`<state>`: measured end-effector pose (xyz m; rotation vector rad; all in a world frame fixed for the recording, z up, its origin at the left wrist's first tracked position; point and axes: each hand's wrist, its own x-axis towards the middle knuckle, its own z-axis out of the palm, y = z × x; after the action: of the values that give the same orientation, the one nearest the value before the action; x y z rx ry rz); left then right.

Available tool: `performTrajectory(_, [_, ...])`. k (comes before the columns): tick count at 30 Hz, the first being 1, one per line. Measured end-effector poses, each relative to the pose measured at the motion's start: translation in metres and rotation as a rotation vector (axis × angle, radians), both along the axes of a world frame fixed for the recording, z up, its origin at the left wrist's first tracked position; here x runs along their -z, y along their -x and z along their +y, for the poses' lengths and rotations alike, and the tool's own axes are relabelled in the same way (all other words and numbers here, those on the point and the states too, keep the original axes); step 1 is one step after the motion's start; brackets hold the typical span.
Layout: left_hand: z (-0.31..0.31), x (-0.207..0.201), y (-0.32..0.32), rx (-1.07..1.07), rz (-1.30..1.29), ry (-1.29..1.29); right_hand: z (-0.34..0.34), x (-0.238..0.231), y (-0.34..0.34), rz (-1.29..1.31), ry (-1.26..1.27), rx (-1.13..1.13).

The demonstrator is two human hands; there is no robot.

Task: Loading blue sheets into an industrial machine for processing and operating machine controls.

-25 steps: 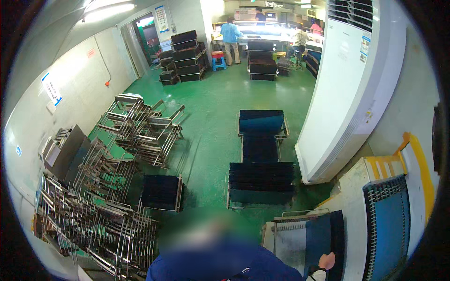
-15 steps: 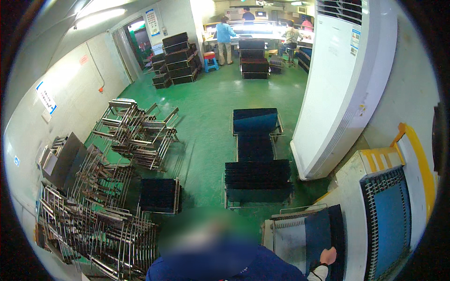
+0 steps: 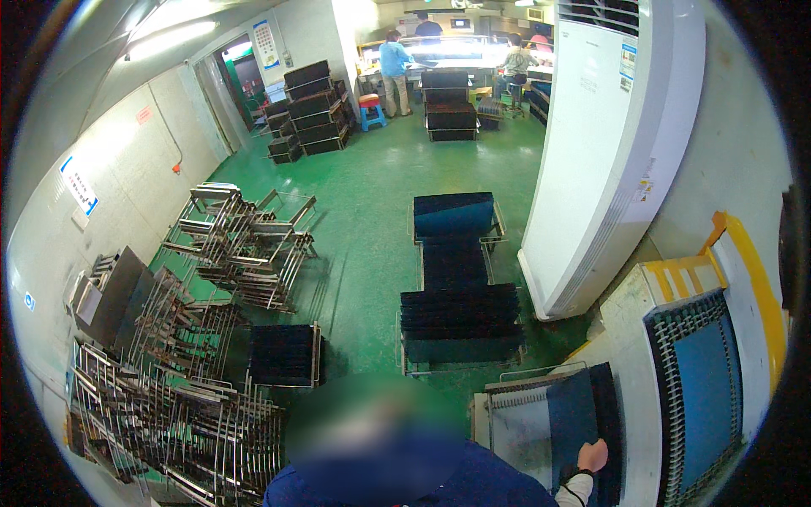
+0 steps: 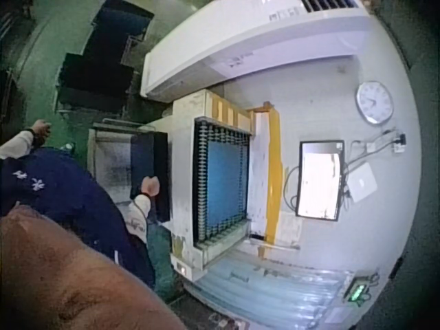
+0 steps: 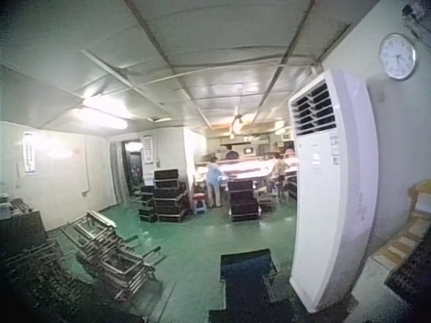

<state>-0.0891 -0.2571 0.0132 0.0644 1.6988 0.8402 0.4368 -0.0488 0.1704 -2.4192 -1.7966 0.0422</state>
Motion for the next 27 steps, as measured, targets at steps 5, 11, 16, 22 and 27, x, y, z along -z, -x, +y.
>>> performTrajectory(5, [0.003,-0.005,-0.006,-0.044,-0.038,-0.001,-0.002,-0.01,0.004,0.008,-0.01,0.0])
performTrajectory(11, [0.006,-0.012,-0.01,-0.05,-0.02,-0.022,0.006,0.006,-0.009,0.008,-0.029,0.0])
performTrajectory(16, [0.008,-0.018,-0.011,-0.043,-0.025,-0.003,0.006,0.009,-0.01,-0.006,-0.026,-0.002])
performTrajectory(22, [0.009,-0.028,-0.015,-0.046,-0.037,-0.02,0.007,0.002,-0.009,0.012,0.029,0.025])
performTrajectory(27, [0.006,-0.024,-0.012,-0.05,-0.04,-0.036,0.006,0.001,-0.007,-0.002,0.014,-0.009])
